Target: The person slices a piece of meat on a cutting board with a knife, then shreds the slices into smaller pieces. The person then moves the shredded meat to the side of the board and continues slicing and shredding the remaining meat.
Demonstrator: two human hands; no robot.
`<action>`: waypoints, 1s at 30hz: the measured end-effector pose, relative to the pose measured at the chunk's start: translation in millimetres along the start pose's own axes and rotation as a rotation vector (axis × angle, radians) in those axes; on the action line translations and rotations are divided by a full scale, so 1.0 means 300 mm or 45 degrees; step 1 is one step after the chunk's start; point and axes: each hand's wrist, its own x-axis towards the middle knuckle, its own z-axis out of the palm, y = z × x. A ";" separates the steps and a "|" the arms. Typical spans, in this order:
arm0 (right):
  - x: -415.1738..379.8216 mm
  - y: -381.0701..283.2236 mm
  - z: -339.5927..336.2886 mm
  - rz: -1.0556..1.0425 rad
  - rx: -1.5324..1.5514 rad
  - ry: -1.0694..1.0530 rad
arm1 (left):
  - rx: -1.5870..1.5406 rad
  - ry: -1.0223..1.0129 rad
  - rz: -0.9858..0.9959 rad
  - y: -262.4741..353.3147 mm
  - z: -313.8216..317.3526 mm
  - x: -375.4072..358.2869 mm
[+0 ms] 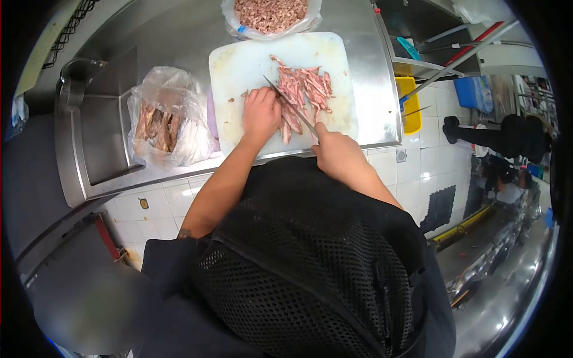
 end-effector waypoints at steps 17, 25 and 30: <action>0.122 0.108 0.083 -0.192 0.251 0.401 | -0.288 -0.144 0.057 0.029 -0.086 0.011; -0.013 0.104 0.121 0.162 0.610 0.299 | -0.209 -0.422 0.227 0.065 -0.163 -0.016; -0.025 0.108 0.106 0.154 0.618 0.345 | -0.721 -0.561 -0.266 0.003 -0.178 0.094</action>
